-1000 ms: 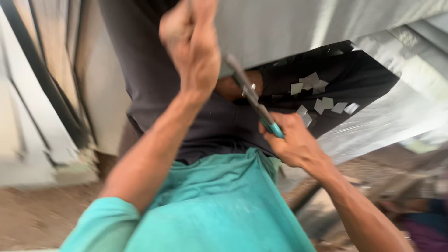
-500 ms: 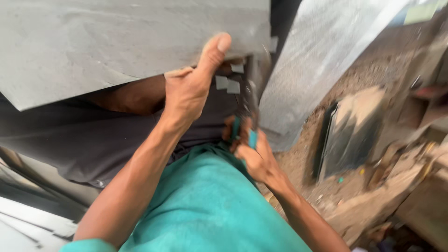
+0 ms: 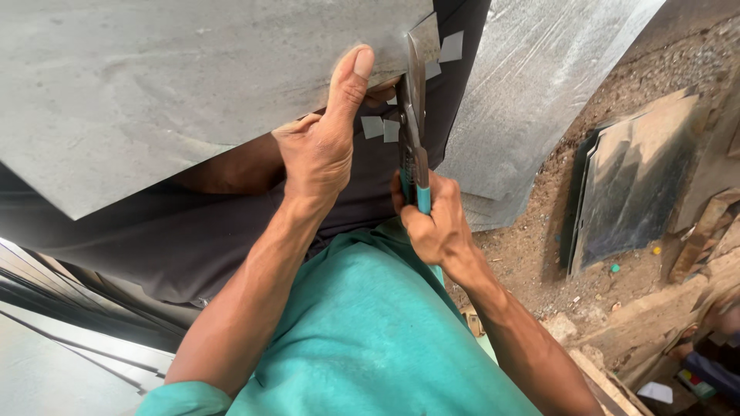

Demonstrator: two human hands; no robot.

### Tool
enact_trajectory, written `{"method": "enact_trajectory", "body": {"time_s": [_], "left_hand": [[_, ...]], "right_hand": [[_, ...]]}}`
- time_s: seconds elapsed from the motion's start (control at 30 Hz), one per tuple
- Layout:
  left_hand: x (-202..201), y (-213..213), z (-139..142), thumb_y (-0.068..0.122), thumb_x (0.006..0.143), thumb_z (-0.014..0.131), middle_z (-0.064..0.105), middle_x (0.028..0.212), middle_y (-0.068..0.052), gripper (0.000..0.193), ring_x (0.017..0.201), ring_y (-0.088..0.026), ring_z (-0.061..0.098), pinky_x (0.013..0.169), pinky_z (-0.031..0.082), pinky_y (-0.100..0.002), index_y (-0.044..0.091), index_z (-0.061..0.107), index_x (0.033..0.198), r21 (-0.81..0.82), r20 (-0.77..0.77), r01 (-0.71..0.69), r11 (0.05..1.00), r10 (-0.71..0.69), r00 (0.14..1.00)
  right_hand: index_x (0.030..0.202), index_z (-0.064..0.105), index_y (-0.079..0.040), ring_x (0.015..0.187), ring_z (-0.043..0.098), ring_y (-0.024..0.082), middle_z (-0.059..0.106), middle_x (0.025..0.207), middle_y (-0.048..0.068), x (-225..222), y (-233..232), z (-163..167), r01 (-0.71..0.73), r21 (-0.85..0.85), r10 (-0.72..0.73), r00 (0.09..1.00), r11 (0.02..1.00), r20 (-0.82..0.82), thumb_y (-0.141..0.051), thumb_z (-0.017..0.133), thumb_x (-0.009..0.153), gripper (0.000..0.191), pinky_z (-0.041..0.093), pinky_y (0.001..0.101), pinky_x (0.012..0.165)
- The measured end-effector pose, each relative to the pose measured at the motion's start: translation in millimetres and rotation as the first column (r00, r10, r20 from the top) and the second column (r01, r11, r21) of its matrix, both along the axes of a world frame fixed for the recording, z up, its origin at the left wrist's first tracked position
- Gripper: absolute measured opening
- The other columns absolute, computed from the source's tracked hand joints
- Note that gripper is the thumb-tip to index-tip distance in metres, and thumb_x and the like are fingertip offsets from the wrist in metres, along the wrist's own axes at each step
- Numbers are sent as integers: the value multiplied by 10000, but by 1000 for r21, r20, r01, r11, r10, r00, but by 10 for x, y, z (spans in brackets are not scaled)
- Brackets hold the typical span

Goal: The person uses tin snips to cut small rectangular pieces from a large metal sheet. The person holds the sheet with one hand and cuts along marked lines with the other, producing small metal pieces that fall onto a black cloth on the floor.

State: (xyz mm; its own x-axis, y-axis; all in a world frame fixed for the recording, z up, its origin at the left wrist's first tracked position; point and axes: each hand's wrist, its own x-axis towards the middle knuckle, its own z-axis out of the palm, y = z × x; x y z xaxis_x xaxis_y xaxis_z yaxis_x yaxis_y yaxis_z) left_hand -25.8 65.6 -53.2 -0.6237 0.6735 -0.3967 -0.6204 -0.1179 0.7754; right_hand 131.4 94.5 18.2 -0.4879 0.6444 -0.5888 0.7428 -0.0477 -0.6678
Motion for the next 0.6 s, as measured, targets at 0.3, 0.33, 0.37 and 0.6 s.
{"method": "enact_trajectory", "body": {"time_s": [0.3, 0.33, 0.37, 0.6], "left_hand": [[-88, 3, 374, 289, 928, 801, 697, 886, -80, 328, 764, -181, 653, 625, 544, -302, -11, 693, 1006, -43, 344, -338, 940, 332, 878], [-43, 51, 393, 305, 925, 803, 674, 853, -88, 362, 746, -194, 629, 627, 544, -309, -31, 681, 980, -158, 449, -308, 938, 346, 824], [-8, 86, 402, 281, 914, 805, 686, 870, -90, 362, 766, -190, 632, 633, 551, -319, -57, 702, 991, -105, 464, -252, 962, 272, 843], [-432, -694, 395, 74, 781, 864, 774, 913, -73, 216, 866, -183, 755, 852, 639, -311, -4, 748, 946, 14, 215, 21, 1000, -23, 976]], "right_hand": [[909, 598, 30, 559, 582, 304, 576, 652, 160, 251, 463, 204, -472, 458, 317, 871, 753, 376, -114, 579, 822, 169, 456, 433, 531], [916, 607, 27, 588, 578, 317, 571, 659, 177, 300, 480, 228, -495, 420, 339, 855, 761, 392, -105, 584, 831, 159, 453, 436, 565], [922, 616, 24, 617, 575, 331, 565, 666, 195, 330, 482, 240, -516, 398, 357, 840, 759, 409, -96, 589, 840, 148, 451, 438, 600], [888, 677, -7, 568, 596, 172, 621, 639, 107, 294, 150, 22, -190, 268, 173, 981, 944, 89, -121, 555, 790, 194, 474, 326, 541]]}}
